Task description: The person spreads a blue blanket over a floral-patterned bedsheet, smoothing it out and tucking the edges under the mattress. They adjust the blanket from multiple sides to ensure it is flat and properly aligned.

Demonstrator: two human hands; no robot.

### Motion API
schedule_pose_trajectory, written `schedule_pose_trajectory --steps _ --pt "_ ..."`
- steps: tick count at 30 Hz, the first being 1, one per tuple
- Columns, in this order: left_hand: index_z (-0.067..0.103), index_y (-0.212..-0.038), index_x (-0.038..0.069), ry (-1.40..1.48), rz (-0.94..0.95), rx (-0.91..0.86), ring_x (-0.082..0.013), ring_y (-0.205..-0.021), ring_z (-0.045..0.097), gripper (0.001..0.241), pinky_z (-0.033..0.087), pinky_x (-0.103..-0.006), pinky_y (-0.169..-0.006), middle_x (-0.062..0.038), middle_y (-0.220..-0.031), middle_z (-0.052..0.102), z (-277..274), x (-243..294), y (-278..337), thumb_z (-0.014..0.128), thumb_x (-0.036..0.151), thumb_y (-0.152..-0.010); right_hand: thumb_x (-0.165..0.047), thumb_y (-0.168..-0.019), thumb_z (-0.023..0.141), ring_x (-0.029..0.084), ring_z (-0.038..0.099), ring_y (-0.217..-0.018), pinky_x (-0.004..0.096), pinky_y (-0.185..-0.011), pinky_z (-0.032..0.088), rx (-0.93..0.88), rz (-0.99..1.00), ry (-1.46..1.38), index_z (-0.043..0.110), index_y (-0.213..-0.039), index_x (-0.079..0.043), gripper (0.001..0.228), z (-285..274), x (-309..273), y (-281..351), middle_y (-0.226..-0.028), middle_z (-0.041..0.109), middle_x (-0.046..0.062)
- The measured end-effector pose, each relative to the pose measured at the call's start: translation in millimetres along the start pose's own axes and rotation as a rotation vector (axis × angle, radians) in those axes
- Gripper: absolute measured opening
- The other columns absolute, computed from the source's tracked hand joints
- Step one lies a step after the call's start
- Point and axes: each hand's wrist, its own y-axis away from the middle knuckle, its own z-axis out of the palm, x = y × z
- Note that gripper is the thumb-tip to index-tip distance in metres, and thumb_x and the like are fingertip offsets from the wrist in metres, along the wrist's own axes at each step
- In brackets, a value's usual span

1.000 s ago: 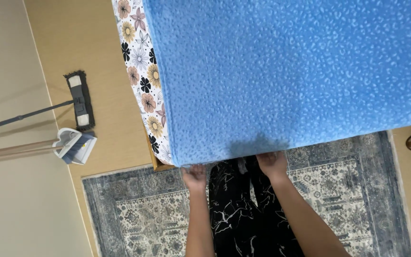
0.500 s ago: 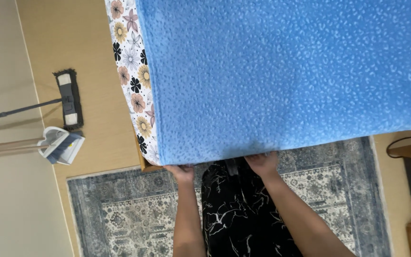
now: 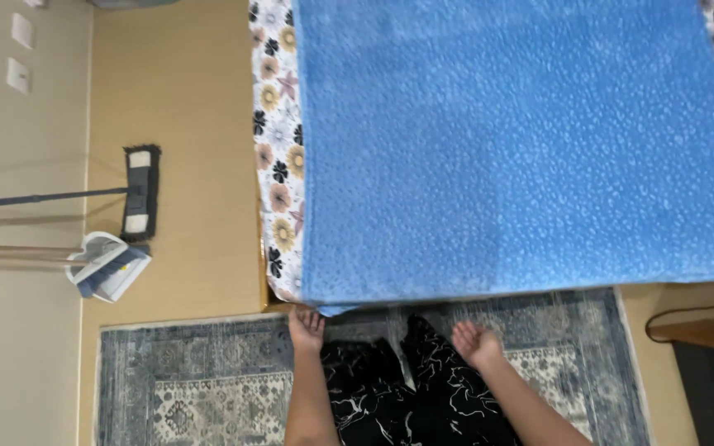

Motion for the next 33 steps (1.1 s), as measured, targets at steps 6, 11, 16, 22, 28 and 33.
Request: schedule_pose_trajectory --steps 6,11,16,22,28,33 --pt "0.043 -0.152 0.018 -0.313 -0.022 -0.229 -0.0275 -0.140 0.042 0.071 0.029 -0.0504 -0.115 -0.005 -0.154 0.045 -15.4 52.9 -30.2 0.054 0.060 -0.095 -0.030 -0.105 0.045 0.030 0.068 -0.110 0.046 -0.095 0.055 -0.318 0.142 0.102 0.064 -0.116 -0.009 0.030 175.8 138.8 73.6 -0.122 0.072 0.009" --pt "0.056 -0.144 0.013 -0.765 0.100 -0.393 -0.0249 -0.129 0.052 0.065 0.038 -0.0484 -0.106 -0.008 -0.140 0.060 0.3 178.3 29.4 0.060 0.053 -0.093 -0.028 -0.105 0.052 0.028 0.068 -0.103 0.044 -0.093 0.055 -0.529 -0.024 0.217 0.063 -0.116 -0.009 0.025 302.1 253.6 107.6 -0.117 0.070 0.012" --pt "0.045 -0.146 0.007 -0.926 0.297 -0.450 -0.0265 -0.128 0.059 0.069 0.049 -0.0417 -0.104 -0.013 -0.140 0.059 -22.8 221.3 -13.2 0.074 0.036 -0.090 -0.019 -0.100 0.054 0.022 0.068 -0.089 0.039 -0.082 0.058 -0.418 -0.203 0.304 0.063 -0.116 -0.009 0.021 357.9 299.6 109.9 -0.103 0.072 0.008" --pt "0.048 -0.142 0.000 -0.998 0.579 -0.604 -0.0297 -0.131 0.060 0.059 0.047 -0.0378 -0.111 -0.018 -0.138 0.060 -52.5 283.3 -23.2 0.073 0.016 -0.092 -0.019 -0.101 0.059 0.017 0.065 -0.074 0.037 -0.070 0.051 -0.217 -0.301 0.436 0.064 -0.116 -0.007 0.020 387.3 326.7 99.2 -0.098 0.072 0.005" --pt "0.055 -0.135 -0.002 -0.688 0.889 -0.621 -0.0268 -0.132 0.061 0.035 0.045 -0.0369 -0.114 -0.015 -0.138 0.063 12.9 362.5 53.6 0.054 -0.004 -0.100 -0.029 -0.099 0.057 0.022 0.067 -0.106 0.037 -0.090 0.055 -0.436 -0.077 0.281 0.058 -0.124 -0.014 0.028 446.3 324.0 162.6 -0.117 0.070 0.007" --pt "0.060 -0.127 -0.003 -0.783 1.024 -0.706 -0.0257 -0.130 0.060 0.034 0.048 -0.0365 -0.112 -0.016 -0.135 0.060 80.6 405.0 84.3 0.051 -0.009 -0.096 -0.030 -0.099 0.057 0.023 0.063 -0.114 0.039 -0.095 0.051 -0.643 -0.208 0.310 0.057 -0.131 -0.014 0.036 532.1 301.5 216.7 -0.127 0.067 0.008"
